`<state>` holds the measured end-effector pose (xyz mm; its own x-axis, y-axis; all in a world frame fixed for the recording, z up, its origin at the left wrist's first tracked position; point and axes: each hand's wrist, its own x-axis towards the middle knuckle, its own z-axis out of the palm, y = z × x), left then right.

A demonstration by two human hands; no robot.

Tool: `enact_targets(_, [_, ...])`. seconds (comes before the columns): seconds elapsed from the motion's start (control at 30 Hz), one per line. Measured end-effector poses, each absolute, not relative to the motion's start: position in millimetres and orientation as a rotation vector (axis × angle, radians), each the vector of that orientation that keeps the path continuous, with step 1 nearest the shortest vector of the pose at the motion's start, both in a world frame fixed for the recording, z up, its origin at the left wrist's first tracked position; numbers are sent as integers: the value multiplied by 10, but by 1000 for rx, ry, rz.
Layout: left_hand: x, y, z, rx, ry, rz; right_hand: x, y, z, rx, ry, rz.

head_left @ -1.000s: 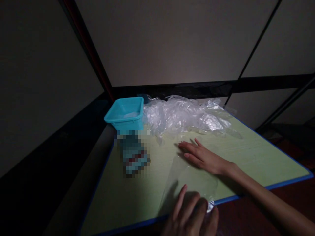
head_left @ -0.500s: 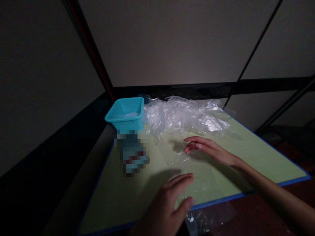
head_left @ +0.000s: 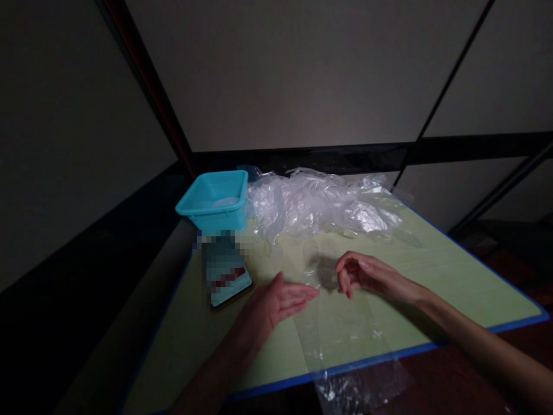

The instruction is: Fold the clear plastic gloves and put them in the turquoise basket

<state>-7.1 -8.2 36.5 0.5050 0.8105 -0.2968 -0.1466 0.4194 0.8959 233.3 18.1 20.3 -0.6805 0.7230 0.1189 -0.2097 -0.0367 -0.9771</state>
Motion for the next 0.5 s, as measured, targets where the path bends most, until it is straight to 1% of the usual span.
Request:
enact_targets(0.13, [96,-4,427,1059,768,638,2277,224,275,-560,-1642,1797])
enact_targets(0.33, [216,26,161,1054,787,552,2254,247,119,-715,-1799,1655])
enact_targets(0.5, [167,56,120,1071,724,582,2249,270,76,-706,-1805,1619])
